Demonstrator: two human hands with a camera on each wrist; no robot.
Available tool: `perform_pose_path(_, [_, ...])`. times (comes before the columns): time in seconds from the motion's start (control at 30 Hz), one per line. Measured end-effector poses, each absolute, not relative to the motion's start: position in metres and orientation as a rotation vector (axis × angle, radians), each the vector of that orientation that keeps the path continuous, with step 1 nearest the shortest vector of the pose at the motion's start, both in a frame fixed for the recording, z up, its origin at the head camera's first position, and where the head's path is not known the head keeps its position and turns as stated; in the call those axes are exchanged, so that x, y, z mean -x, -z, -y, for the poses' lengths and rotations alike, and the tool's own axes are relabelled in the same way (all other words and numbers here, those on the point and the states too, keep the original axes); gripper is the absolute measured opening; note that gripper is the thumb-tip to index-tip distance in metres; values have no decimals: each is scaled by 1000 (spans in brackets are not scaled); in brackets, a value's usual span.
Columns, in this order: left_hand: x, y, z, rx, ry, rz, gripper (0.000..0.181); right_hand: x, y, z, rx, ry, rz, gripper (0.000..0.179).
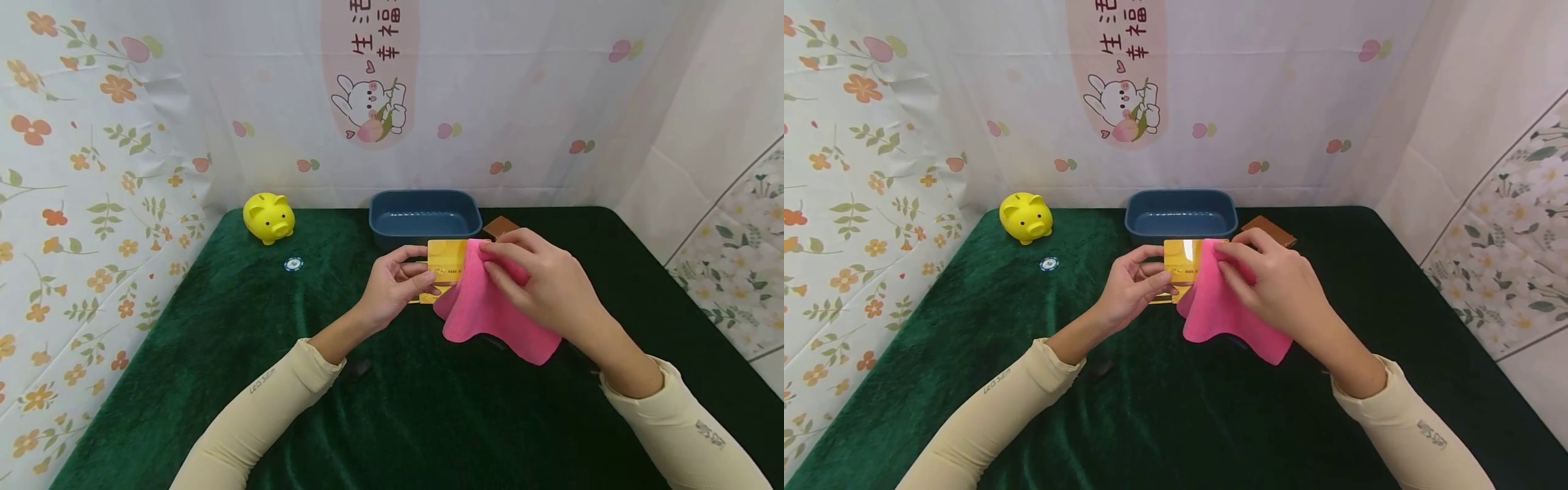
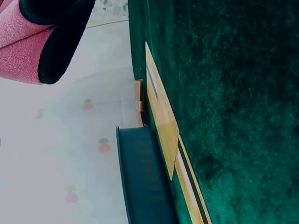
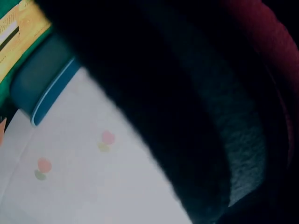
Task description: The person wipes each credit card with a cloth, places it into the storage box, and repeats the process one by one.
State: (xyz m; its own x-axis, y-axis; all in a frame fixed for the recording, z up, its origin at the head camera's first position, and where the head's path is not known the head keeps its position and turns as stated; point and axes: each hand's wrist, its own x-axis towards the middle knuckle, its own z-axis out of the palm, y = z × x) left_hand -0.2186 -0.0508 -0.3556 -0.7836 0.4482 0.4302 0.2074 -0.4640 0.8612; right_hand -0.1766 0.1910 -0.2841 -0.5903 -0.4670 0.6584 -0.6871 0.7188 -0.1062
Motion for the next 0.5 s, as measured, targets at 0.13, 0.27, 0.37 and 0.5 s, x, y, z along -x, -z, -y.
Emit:
perform_pose_path(0.13, [219, 356, 51, -982, -2364, -1548, 70, 179, 285, -189, -877, -506, 2309, 40])
perform_pose_path(0.27, [219, 357, 50, -1010, -2340, -1588, 71, 181, 285, -188, -904, -533, 2328, 40])
perform_pose_path(0.37, [220, 357, 50, -1041, -2318, -1621, 70, 183, 284, -186, -923, -541, 2344, 40])
perform_pose_path(0.5, [222, 357, 51, -1085, -2285, -1671, 60, 185, 283, -184, -937, -547, 2351, 39])
